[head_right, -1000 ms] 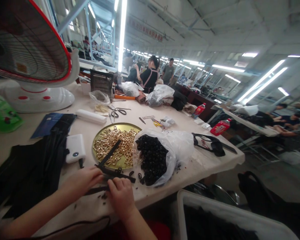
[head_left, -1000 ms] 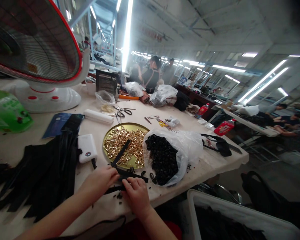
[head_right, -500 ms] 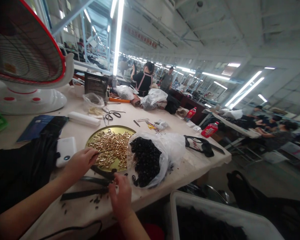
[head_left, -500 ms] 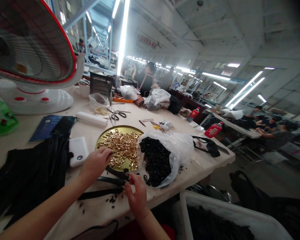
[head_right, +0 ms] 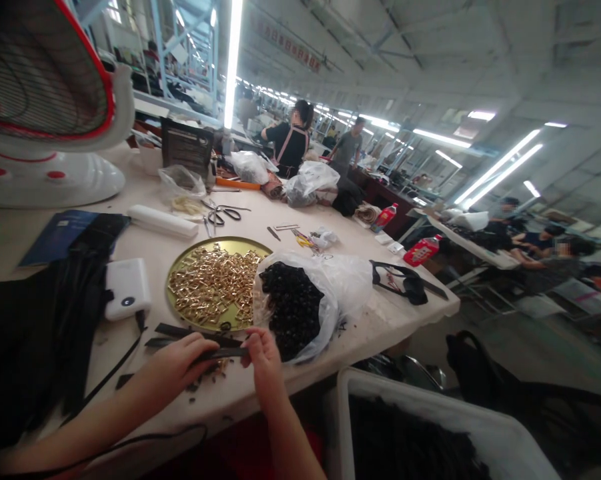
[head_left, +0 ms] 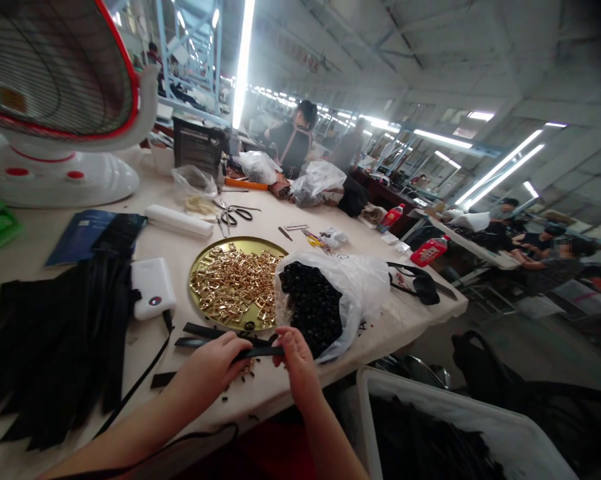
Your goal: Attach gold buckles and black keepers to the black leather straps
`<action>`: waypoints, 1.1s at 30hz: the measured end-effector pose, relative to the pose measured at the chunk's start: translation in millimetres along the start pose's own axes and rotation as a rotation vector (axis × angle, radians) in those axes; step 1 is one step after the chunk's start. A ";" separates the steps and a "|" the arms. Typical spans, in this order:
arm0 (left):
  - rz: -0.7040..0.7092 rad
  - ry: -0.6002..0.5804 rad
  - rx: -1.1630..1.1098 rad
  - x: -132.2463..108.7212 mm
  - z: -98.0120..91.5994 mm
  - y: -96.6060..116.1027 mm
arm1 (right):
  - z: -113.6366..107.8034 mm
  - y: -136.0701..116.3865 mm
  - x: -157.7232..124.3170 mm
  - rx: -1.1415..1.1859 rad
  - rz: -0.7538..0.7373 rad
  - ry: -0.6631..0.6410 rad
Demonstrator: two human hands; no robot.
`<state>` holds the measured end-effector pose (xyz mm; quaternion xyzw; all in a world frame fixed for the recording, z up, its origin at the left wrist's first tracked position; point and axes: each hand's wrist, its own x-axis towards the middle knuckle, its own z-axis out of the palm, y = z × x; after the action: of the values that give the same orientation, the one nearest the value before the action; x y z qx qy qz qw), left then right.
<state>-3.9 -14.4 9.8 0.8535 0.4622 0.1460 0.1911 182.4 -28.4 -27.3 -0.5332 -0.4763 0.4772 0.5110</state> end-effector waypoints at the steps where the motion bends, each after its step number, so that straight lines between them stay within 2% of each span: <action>1: -0.025 0.006 0.027 -0.6 -0.5 0.1 | -10.5 -0.9 6.8 -0.158 -0.049 0.055; 3: -0.072 0.034 0.117 -3.9 0.4 -0.7 | -31.8 -2.5 21.1 -0.667 -0.160 0.137; 4: -0.091 0.046 0.167 -6.2 1.8 -1.1 | -40.6 -3.0 27.5 -0.903 -0.188 0.124; 5: -0.104 0.055 0.211 -8.6 3.7 -1.3 | -47.1 -3.0 32.7 -1.029 -0.200 0.103; 7: -0.108 0.070 0.265 -12.9 7.7 -1.1 | -52.7 -2.0 39.3 -1.191 -0.198 0.036; 11: -0.109 0.103 0.272 -17.9 12.1 0.5 | -48.2 1.1 40.9 -1.347 -0.180 -0.040; 17: -0.122 0.105 0.220 -19.9 12.9 0.5 | -49.1 6.0 40.2 -1.408 -0.160 -0.030; 23: -0.145 0.090 0.132 -23.8 13.8 -0.2 | -47.7 7.4 45.8 -1.347 -0.129 0.040; 27: -0.184 0.062 0.033 -26.6 11.9 -0.3 | -49.8 1.3 47.1 -1.211 -0.159 0.070; 31: -0.228 0.032 -0.114 -26.6 6.1 2.4 | -47.4 -8.1 35.1 -1.026 -0.185 0.086; 33: -0.232 0.018 -0.193 -25.5 2.0 5.4 | -40.9 -13.0 24.0 -0.781 -0.142 0.077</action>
<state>-12.6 -39.0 8.7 0.7707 0.5432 0.1744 0.2839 225.0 -7.9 -13.9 -0.6706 -0.6382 0.2032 0.3190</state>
